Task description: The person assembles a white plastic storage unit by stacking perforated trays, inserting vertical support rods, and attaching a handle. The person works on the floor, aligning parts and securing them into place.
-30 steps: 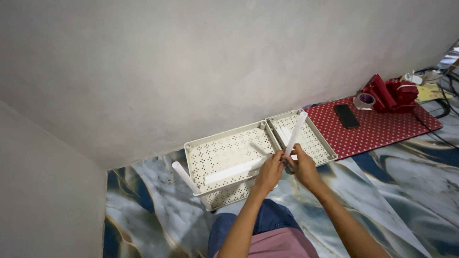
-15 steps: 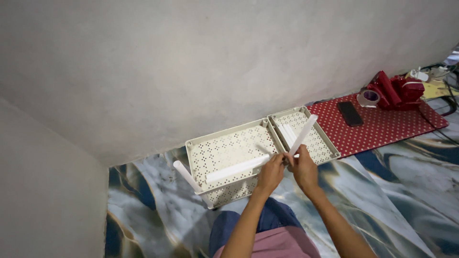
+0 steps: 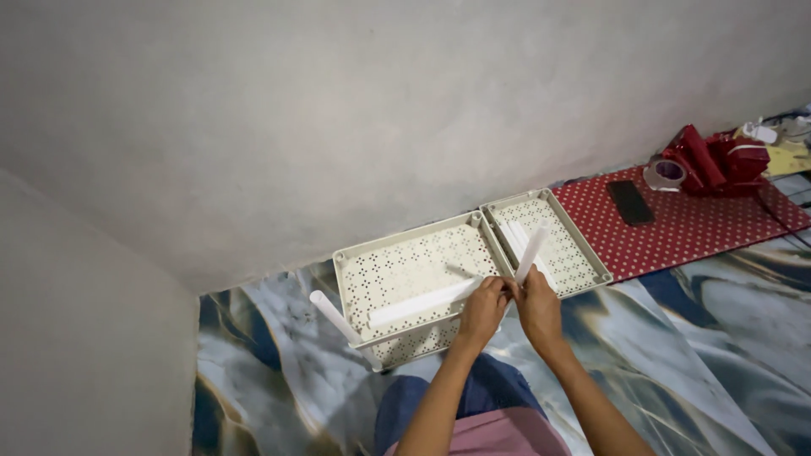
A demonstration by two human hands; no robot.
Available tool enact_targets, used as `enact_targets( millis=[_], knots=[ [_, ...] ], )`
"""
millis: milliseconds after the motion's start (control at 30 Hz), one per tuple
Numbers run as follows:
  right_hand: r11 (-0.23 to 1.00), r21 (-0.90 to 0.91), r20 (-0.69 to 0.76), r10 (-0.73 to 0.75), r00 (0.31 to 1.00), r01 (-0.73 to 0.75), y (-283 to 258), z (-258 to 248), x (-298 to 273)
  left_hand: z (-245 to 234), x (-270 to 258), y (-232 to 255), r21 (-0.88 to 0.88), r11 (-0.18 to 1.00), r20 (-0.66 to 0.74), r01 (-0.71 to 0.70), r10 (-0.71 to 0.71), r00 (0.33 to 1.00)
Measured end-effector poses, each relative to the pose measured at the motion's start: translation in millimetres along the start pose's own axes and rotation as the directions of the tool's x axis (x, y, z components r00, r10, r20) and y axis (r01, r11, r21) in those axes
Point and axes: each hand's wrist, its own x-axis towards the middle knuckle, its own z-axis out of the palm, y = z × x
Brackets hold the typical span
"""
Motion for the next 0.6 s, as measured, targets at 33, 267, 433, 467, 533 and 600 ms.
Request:
enact_targets(
  millis=[33, 267, 433, 467, 533, 600],
  knots=[
    [1.000, 0.015, 0.003, 0.002, 1.000, -0.002, -1.2, -1.4, 1.1, 0.7, -0.9, -0.9, -0.014, 1.000, -0.004, -0.011, 0.010, 1.000],
    [0.998, 0.051, 0.010, 0.020, 1.000, -0.020, -15.2, -10.7, -1.9, 0.4, 3.2, -2.3, -0.024, 0.999, 0.008, 0.031, -0.031, 0.999],
    [0.990, 0.124, 0.029, 0.058, 0.998, -0.061, -15.3, -10.5, -3.3, -2.6, 4.0, -5.4, 0.006, 1.000, 0.052, -0.010, 0.010, 0.999],
    [0.989, 0.121, 0.047, 0.083, 0.995, -0.088, -13.1, -8.5, -4.0, -3.3, 3.2, -6.4, 0.003, 1.000, 0.069, 0.010, -0.010, 0.998],
    [0.992, 0.101, 0.036, 0.068, 0.997, -0.071, -5.4, -4.2, -2.3, -4.1, 5.1, -8.8, 0.010, 0.999, 0.069, -0.045, 0.045, 0.997],
    [0.996, 0.086, 0.028, 0.015, 0.999, -0.017, 4.5, 2.6, 2.0, -9.6, 4.9, -16.2, 0.036, 0.997, 0.047, -0.065, 0.064, 0.997]
  ],
)
